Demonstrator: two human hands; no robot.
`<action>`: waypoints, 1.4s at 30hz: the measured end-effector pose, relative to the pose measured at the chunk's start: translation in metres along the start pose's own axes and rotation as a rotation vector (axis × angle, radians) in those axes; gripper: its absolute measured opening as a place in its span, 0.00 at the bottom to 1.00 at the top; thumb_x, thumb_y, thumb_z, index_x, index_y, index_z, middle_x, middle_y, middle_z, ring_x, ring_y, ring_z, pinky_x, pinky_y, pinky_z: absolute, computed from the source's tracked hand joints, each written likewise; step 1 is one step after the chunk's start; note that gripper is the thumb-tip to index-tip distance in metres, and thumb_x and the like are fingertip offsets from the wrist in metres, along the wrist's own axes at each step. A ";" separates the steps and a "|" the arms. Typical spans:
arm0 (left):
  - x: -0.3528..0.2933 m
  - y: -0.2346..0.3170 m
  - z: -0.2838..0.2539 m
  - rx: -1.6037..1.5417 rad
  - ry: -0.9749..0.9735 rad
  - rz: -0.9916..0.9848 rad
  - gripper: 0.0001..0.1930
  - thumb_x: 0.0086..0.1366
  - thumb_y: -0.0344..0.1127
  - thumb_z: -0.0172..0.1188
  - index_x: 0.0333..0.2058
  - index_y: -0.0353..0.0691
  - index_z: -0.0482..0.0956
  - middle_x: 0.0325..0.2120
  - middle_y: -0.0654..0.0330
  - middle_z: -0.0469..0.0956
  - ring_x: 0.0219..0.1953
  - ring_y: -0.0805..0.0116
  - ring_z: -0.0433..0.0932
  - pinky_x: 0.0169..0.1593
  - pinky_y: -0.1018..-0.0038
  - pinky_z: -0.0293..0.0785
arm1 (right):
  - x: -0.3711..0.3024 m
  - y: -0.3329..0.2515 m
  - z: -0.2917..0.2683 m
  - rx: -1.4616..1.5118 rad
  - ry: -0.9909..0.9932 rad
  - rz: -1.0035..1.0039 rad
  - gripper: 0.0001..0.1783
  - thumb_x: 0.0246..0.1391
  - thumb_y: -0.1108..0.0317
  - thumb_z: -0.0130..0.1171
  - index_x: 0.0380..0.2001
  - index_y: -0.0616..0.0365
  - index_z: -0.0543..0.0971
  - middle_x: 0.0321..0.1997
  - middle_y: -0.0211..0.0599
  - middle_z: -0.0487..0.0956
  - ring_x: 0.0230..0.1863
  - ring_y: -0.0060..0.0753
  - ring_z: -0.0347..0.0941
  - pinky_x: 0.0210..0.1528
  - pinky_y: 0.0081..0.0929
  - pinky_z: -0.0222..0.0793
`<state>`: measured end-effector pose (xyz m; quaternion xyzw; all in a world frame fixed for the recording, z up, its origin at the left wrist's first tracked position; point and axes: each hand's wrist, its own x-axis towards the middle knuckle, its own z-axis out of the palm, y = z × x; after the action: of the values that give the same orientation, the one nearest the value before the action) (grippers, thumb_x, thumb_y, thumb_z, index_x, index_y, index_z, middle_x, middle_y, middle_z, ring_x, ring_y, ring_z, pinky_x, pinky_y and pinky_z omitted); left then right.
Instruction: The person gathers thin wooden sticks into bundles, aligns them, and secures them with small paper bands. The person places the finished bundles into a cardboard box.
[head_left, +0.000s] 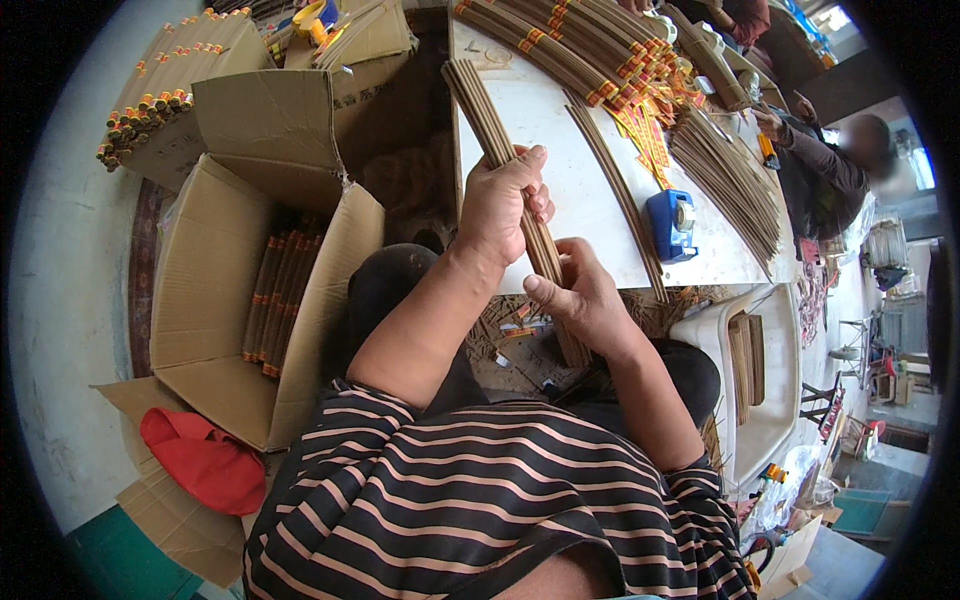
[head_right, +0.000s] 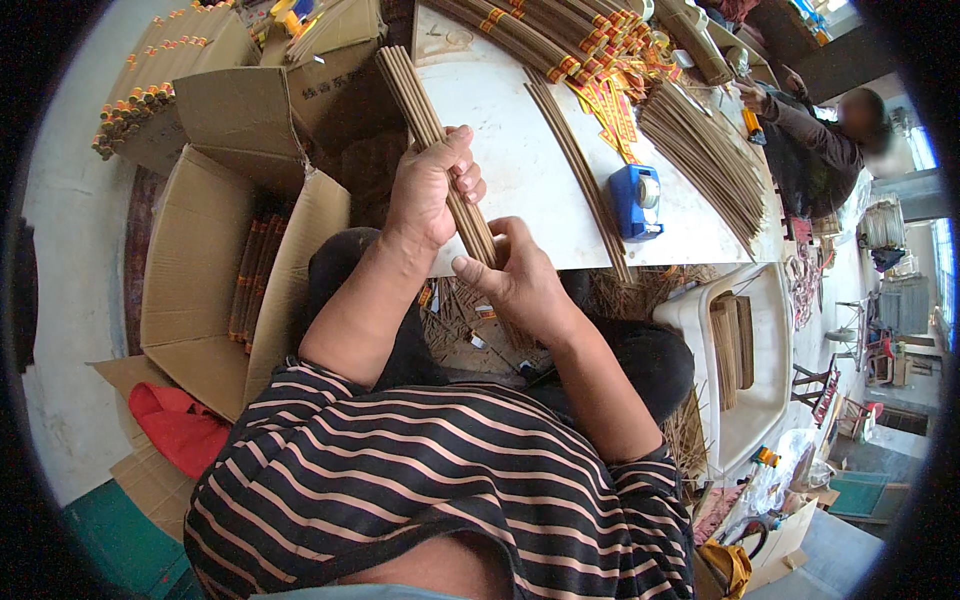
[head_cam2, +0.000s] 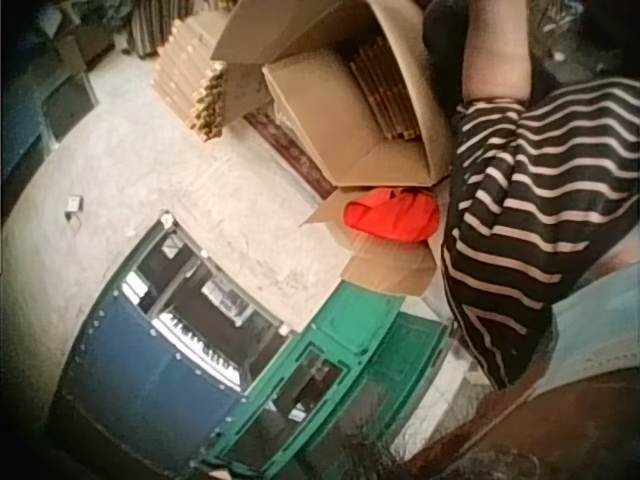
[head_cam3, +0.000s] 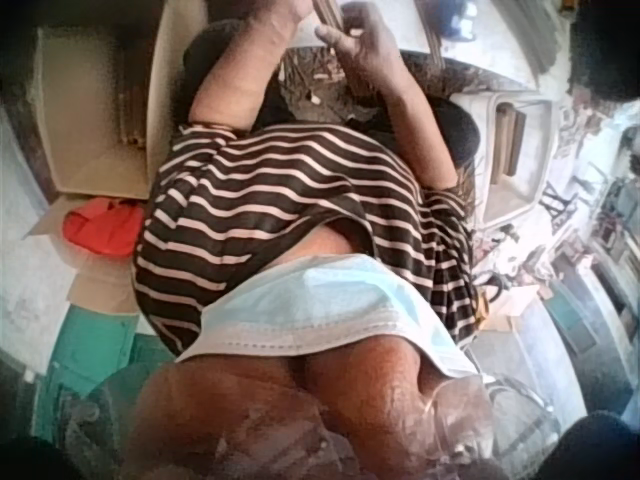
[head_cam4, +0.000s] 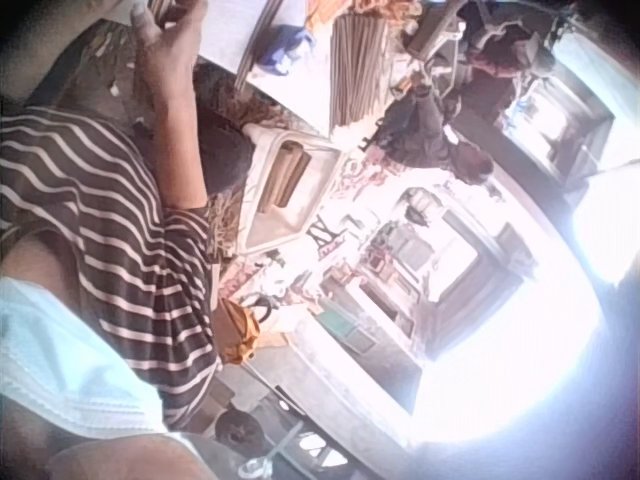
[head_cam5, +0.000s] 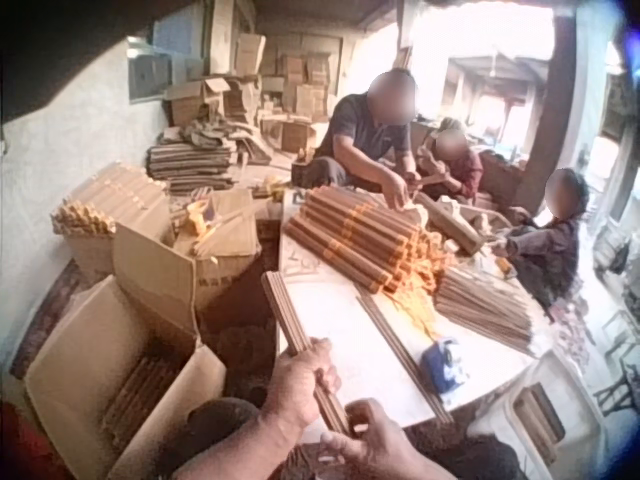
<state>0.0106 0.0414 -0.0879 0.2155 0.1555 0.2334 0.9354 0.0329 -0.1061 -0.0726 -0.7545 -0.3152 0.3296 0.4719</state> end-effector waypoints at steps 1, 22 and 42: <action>0.000 0.001 0.000 -0.008 0.000 0.010 0.07 0.57 0.30 0.59 0.27 0.43 0.67 0.12 0.67 0.63 0.13 0.75 0.62 0.18 0.77 0.60 | -0.001 0.002 0.001 -0.124 0.113 -0.124 0.21 0.49 0.61 0.61 0.35 0.66 0.66 0.25 0.40 0.72 0.26 0.29 0.70 0.26 0.24 0.67; 0.007 -0.002 0.007 0.069 0.067 0.063 0.09 0.55 0.34 0.63 0.26 0.47 0.69 0.12 0.70 0.63 0.13 0.77 0.63 0.18 0.79 0.61 | 0.001 -0.036 -0.025 -0.379 0.002 0.149 0.13 0.50 0.65 0.57 0.29 0.68 0.76 0.25 0.46 0.77 0.27 0.32 0.74 0.30 0.27 0.69; 0.042 0.017 -0.012 0.037 -0.009 0.038 0.13 0.57 0.32 0.57 0.18 0.47 0.63 0.11 0.70 0.62 0.13 0.80 0.60 0.18 0.81 0.59 | 0.005 0.135 -0.284 -1.178 0.439 -0.007 0.06 0.46 0.69 0.57 0.24 0.59 0.73 0.25 0.47 0.74 0.33 0.52 0.71 0.34 0.42 0.66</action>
<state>0.0346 0.0803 -0.0982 0.2369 0.1514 0.2472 0.9273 0.2840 -0.2939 -0.1023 -0.9369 -0.3422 -0.0633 0.0320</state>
